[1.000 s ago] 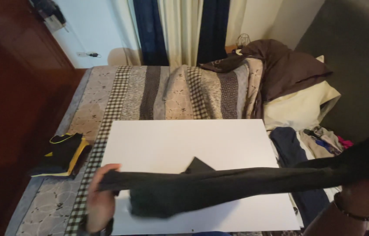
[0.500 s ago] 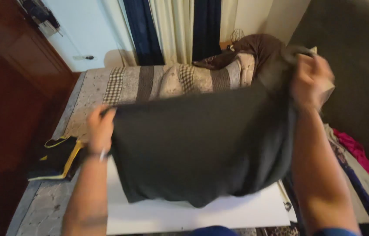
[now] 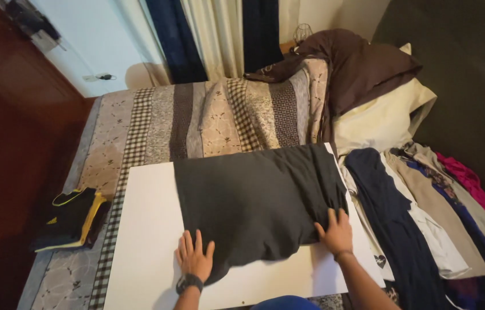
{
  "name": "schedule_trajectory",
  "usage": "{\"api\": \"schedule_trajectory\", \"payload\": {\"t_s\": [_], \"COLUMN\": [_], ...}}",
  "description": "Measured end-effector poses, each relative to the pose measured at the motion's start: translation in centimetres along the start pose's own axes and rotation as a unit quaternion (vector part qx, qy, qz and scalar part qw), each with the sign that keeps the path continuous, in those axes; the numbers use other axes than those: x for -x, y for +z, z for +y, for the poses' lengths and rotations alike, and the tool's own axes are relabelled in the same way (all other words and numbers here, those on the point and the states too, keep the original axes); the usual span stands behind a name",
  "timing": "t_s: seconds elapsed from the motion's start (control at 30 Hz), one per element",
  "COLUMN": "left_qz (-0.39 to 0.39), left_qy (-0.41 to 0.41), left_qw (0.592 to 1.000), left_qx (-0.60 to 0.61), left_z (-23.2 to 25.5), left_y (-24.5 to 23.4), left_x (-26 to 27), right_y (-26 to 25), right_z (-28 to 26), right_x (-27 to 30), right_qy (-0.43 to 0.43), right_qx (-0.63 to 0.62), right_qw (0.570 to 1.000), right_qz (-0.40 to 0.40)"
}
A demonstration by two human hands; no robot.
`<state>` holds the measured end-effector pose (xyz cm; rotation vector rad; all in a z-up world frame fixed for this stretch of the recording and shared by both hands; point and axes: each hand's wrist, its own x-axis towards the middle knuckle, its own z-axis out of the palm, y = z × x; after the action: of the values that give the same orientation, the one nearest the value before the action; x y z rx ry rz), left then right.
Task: The person folds two t-shirts on a white board placed on a bed. They first fold a black t-shirt, then a dark blue t-shirt, smoothing and aligning each before stacking them on the bed.
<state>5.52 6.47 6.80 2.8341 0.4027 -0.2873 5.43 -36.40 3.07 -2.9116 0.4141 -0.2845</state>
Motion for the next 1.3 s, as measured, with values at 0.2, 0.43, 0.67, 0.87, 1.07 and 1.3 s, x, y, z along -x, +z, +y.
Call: {"api": "schedule_trajectory", "payload": {"t_s": [0.2, 0.43, 0.67, 0.87, 1.07, 1.3], "left_qz": [0.344, 0.274, 0.121, 0.063, 0.006, -0.102], "left_qy": [0.085, -0.003, -0.091, -0.237, -0.241, -0.323], "left_qw": [0.926, 0.96, 0.963, 0.785, 0.827, 0.82], "left_qx": [-0.133, -0.05, 0.222, 0.568, 0.508, 0.462], "left_z": [-4.7, -9.1, -7.2, -4.8, -5.8, -6.8], "left_y": [0.8, 0.7, 0.4, -4.4, -7.7, -9.7], "left_x": [-0.6, -1.1, -2.4, -0.9, 0.8, 1.3], "right_y": [-1.4, 0.4, -4.1, -6.6, -8.5, -10.4], "right_z": [0.3, -1.2, -3.8, -2.7, -2.4, -0.6], "right_x": [2.2, 1.7, -0.6, -0.6, 0.7, 0.9], "right_qy": [0.083, 0.052, 0.31, 0.474, 0.46, 0.349], "right_qx": [-0.069, -0.185, -0.744, -0.718, -0.703, -0.672], "right_qw": [0.987, 0.979, 0.591, 0.474, 0.489, 0.643], "right_qz": [0.12, 0.065, 0.012, -0.189, -0.235, -0.12]}}
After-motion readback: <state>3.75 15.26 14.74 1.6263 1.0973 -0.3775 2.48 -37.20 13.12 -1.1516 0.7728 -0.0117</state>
